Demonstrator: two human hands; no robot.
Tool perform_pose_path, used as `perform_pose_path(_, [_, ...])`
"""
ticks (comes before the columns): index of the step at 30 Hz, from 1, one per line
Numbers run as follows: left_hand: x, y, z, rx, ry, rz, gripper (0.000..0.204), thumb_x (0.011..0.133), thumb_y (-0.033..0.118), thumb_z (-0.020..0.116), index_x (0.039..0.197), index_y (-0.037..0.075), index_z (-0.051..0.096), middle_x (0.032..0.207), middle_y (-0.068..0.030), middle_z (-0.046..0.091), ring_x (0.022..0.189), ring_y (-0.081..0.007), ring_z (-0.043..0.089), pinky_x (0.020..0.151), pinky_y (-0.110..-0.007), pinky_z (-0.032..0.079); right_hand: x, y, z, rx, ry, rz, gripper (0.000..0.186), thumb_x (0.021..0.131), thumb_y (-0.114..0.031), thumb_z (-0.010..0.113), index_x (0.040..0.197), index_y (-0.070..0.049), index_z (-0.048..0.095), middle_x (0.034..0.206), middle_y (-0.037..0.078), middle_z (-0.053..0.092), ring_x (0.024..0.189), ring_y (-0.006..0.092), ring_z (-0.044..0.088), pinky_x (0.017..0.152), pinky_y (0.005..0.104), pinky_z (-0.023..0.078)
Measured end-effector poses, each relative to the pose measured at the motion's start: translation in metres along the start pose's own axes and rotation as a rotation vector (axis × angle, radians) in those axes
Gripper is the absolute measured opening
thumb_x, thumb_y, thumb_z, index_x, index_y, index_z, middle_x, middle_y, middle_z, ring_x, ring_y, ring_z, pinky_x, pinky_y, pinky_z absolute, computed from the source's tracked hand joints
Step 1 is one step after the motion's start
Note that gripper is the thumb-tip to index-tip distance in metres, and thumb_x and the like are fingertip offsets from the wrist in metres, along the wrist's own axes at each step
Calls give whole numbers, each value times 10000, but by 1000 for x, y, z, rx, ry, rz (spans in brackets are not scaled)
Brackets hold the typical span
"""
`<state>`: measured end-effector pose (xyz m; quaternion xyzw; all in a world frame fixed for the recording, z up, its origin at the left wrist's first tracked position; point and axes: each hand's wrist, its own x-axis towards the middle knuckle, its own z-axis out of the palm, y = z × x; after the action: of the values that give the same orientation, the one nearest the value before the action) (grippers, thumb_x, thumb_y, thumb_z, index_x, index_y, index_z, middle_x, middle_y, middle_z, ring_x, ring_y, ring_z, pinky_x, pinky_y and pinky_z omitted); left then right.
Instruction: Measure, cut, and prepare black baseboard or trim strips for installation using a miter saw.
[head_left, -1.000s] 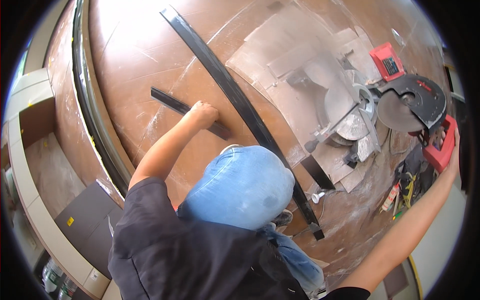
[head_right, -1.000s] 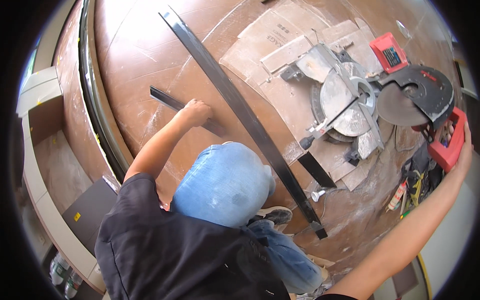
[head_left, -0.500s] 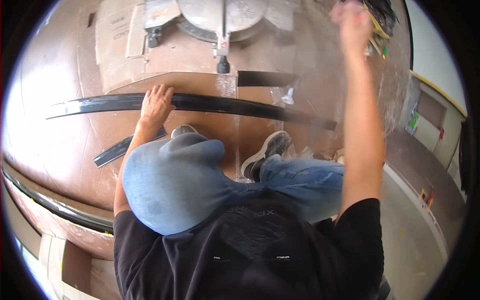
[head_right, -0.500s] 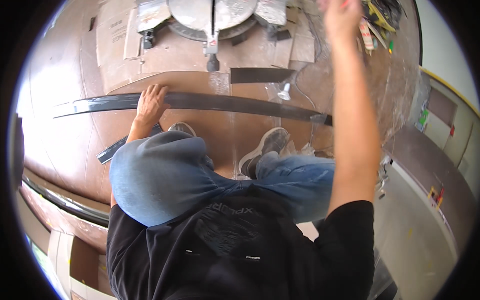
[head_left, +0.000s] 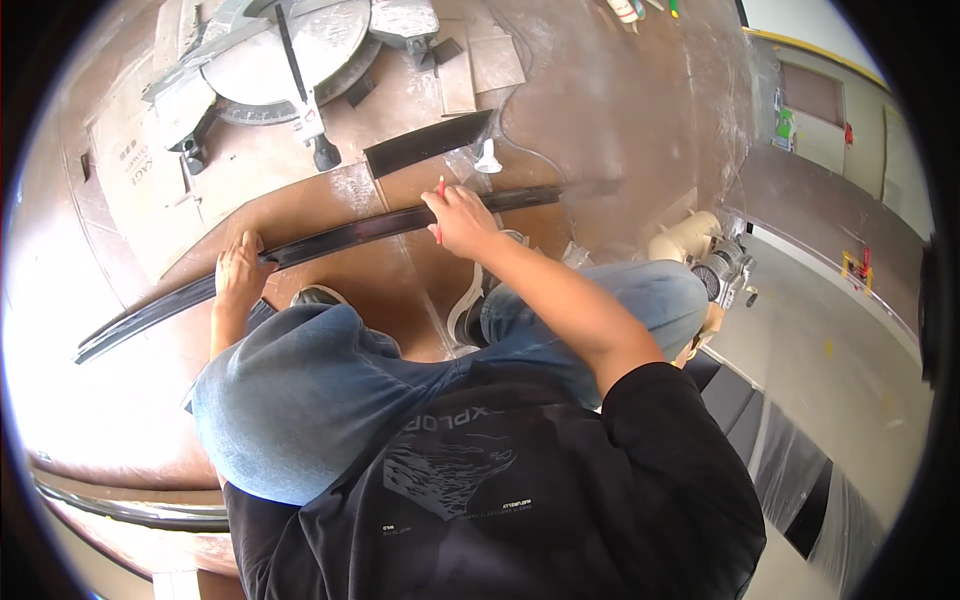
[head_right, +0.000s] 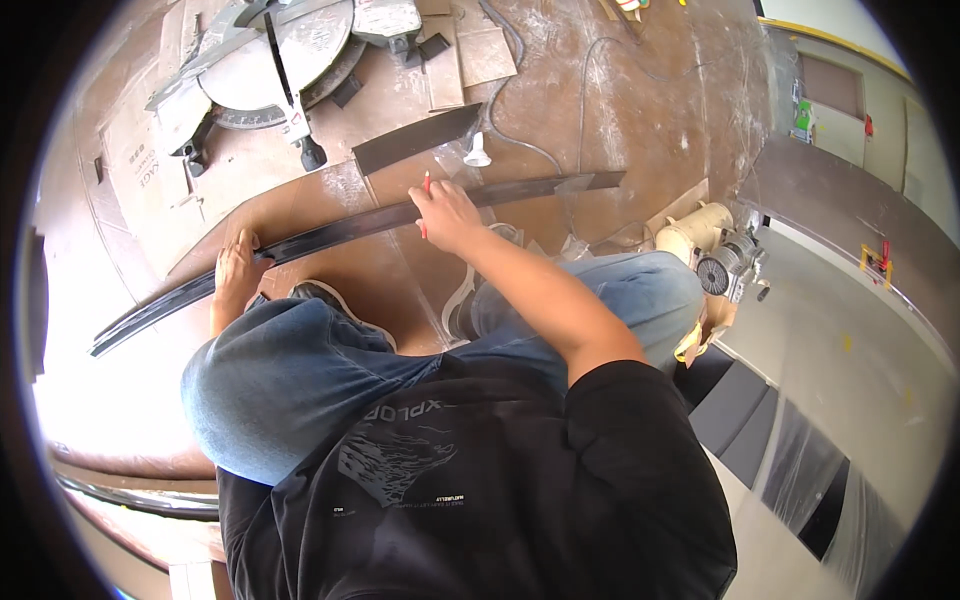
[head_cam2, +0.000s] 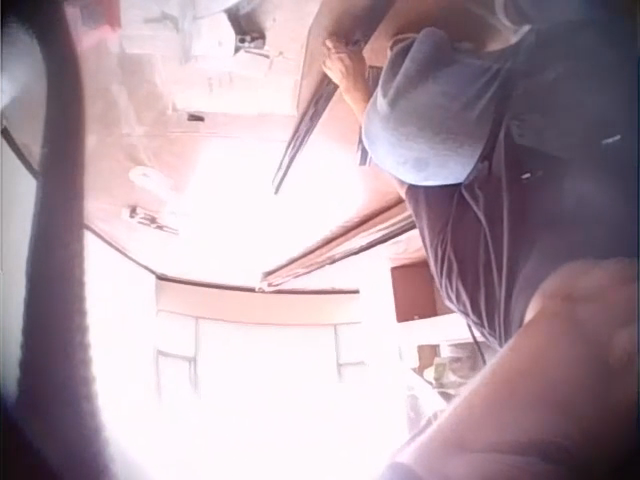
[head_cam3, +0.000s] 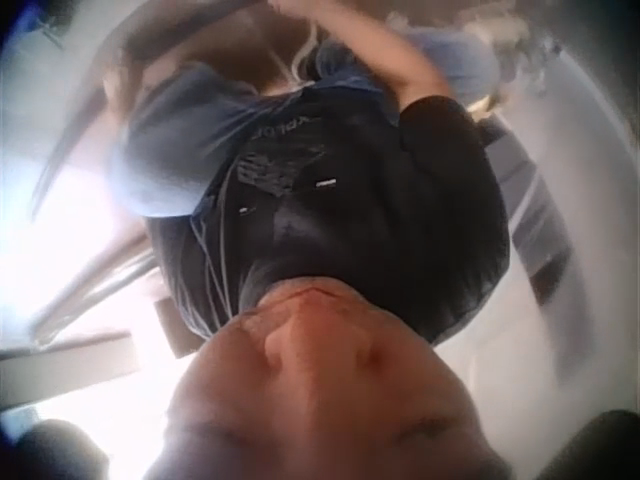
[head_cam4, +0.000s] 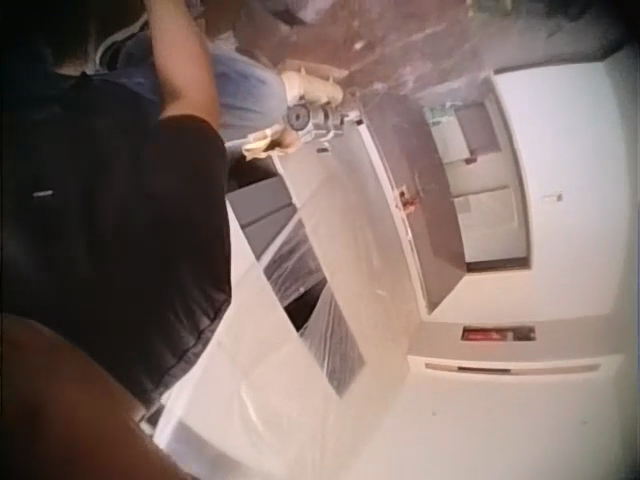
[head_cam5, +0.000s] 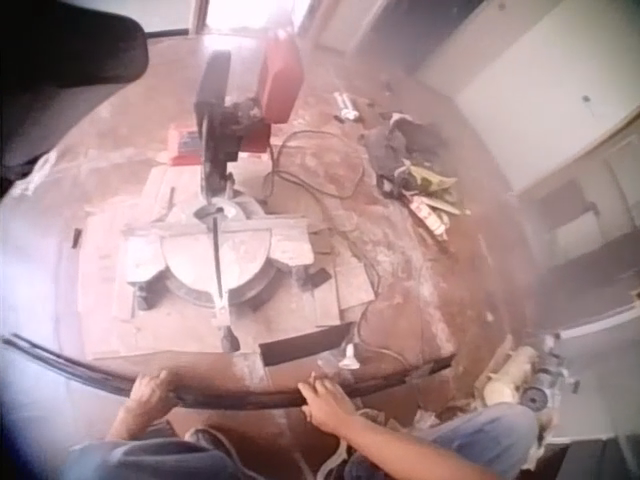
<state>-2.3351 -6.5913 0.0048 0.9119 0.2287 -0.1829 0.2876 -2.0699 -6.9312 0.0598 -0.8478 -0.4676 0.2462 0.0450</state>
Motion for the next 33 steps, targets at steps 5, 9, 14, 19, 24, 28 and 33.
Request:
perform_pose_path(5, [-20, 4, 2, -24, 50, -12, 487, 793, 148, 836, 1191, 76, 564, 1149, -113, 661, 1099, -329, 652, 924, -478, 478, 6, 5, 8, 15, -101, -13, 340, 876, -189, 733, 1169, -64, 612, 1084, 184, 682, 1103, 373, 630, 984, 507, 465])
perform_pose_path(9, [-41, 6, 1, -26, 134, 28, 398, 830, 151, 786, 1192, 97, 629, 1156, -96, 657, 1100, -327, 646, 925, -476, 473, 11, 11, 18, 49, -216, -79, 205, 913, -197, 691, 1086, -99, 641, 998, 183, 704, 992, 387, 678, 886, 515, 520])
perform_pose_path(14, [-59, -1, -13, -20, 325, 57, 335, 858, 193, 756, 1172, 110, 672, 1140, -102, 630, 1138, -319, 596, 1009, -507, 418, 9, 19, 9, 195, -278, -16, 150, 951, -210, 649, 1086, -151, 671, 937, 172, 691, 942, 402, 683, 808, 522, 528])
perform_pose_path(19, [-81, -51, -36, 82, 441, -187, 625, 789, 217, 841, 1355, 126, 593, 1299, -113, 604, 1278, -314, 534, 1115, -506, 344, 9, 15, -27, 122, -218, -15, 140, 967, -168, 638, 1086, -98, 658, 1053, 214, 668, 988, 457, 645, 812, 527, 522])
perform_pose_path(24, [-109, -116, -60, 151, 437, -560, 762, 816, 304, 871, 1471, 134, 519, 1441, -119, 559, 1405, -311, 455, 1174, -534, 308, 26, 13, -69, 101, -172, -23, 135, 958, -121, 665, 1083, -70, 663, 950, 203, 655, 928, 437, 659, 770, 511, 514])
perform_pose_path(28, [-114, -124, -75, 137, 489, -552, 775, 810, 278, 875, 1482, 128, 518, 1466, -113, 555, 1423, -313, 441, 1181, -526, 293, 40, 9, -106, -11, -71, -126, 131, 960, -103, 659, 1088, -72, 660, 938, 202, 654, 918, 423, 659, 766, 501, 511])
perform_pose_path(33, [-101, -113, -66, 69, 547, -546, 741, 812, 288, 869, 1464, 169, 540, 1460, -92, 564, 1412, -296, 453, 1175, -521, 294, 48, 6, -142, -9, 29, -129, 163, 946, -109, 673, 1106, -76, 667, 1010, 190, 676, 954, 424, 653, 805, 484, 515])
